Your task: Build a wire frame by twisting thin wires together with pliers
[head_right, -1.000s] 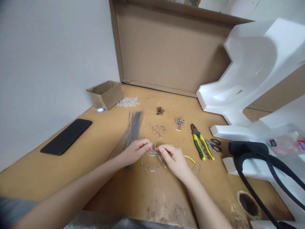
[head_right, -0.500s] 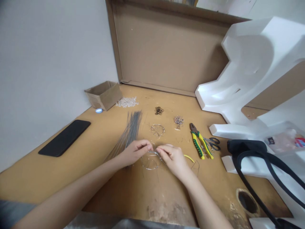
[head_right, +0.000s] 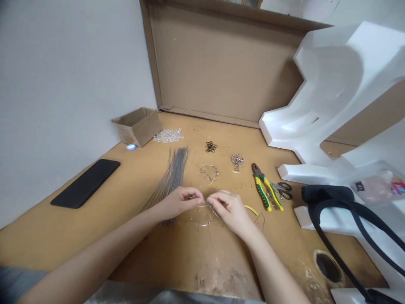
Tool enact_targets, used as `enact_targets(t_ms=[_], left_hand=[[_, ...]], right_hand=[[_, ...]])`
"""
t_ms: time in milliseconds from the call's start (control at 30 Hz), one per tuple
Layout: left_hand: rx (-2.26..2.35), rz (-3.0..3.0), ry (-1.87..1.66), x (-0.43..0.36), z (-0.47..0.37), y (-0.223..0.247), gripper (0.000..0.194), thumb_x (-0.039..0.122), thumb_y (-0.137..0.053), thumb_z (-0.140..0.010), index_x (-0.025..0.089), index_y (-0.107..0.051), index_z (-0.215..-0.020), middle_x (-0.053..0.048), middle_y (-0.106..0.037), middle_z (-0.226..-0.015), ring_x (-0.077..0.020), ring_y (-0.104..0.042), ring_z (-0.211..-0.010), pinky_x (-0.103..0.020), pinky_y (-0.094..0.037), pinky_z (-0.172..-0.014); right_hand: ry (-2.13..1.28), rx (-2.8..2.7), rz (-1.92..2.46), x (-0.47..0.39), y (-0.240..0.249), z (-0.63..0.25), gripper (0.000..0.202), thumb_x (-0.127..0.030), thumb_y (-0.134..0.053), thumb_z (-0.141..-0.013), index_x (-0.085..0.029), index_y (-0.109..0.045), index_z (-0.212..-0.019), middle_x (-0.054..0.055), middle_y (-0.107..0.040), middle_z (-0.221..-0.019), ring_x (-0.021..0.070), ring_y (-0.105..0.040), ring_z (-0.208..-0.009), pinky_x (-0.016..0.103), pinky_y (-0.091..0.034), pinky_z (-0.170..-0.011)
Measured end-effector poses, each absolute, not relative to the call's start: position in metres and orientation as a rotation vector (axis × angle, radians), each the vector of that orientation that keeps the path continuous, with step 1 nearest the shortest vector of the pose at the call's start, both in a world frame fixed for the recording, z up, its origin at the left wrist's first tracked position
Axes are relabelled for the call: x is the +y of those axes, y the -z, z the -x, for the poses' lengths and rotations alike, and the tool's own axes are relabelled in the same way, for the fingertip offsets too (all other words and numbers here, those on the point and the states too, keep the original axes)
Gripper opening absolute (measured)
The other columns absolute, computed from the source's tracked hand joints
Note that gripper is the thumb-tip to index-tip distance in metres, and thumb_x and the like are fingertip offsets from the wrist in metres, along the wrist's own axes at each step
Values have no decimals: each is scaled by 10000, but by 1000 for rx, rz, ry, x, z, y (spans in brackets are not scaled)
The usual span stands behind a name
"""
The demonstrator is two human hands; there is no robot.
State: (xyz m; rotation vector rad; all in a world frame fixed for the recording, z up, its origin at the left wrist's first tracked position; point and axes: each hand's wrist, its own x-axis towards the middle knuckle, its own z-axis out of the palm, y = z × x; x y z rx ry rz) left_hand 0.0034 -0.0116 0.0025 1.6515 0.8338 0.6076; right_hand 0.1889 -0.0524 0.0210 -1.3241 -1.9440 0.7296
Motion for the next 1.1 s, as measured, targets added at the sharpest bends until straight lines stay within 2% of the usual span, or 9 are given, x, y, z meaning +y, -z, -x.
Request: enact_targets(t_ms=[300, 667, 767, 900, 1100], left_hand=[[792, -1614, -576, -9, -3, -1, 200, 308, -509, -763, 130, -599, -752, 10, -573, -689, -95, -475, -637, -202, -356, -613], [821, -1619, -582, -9, -6, -1, 186, 292, -526, -755, 130, -616, -746, 3, -602, -698, -100, -496, -649, -205, -361, -627], [813, -1601, -576, -8, -5, 0, 195, 299, -530, -755, 129, -626, -762, -4, -617, -717, -103, -507, -657, -205, -367, -631], [744, -1528, -552, -6, -3, 5, 191, 300, -545, -751, 133, -628, -794, -15, -637, -805, -118, -536, -742, -219, -384, -710], [722, -1576, -512, -6, -3, 8, 202, 316, -531, -765, 142, -629, -798, -11, -642, -815, -125, -548, -764, -222, -389, -724]], right_hand=[[-1041, -1621, 1443, -53, -14, -183, 253, -388, -527, -787, -167, -628, -716, 2, -578, -586, 107, -488, -521, 222, -393, -515], [-1317, -1443, 1353, -53, -9, -183, 207, -360, -616, -722, -156, -624, -758, 18, -631, -657, 83, -519, -465, 220, -419, -486], [-1304, -1476, 1342, -52, -8, -184, 208, -359, -612, -726, -156, -627, -768, 21, -628, -700, 81, -514, -487, 221, -412, -505], [-1204, -1539, 1335, -52, -10, -184, 210, -374, -543, -785, -167, -578, -777, 11, -606, -714, 88, -519, -522, 227, -408, -542], [-1147, -1616, 1366, -53, -13, -181, 213, -381, -486, -821, -176, -534, -781, -19, -559, -553, 115, -516, -553, 238, -397, -576]])
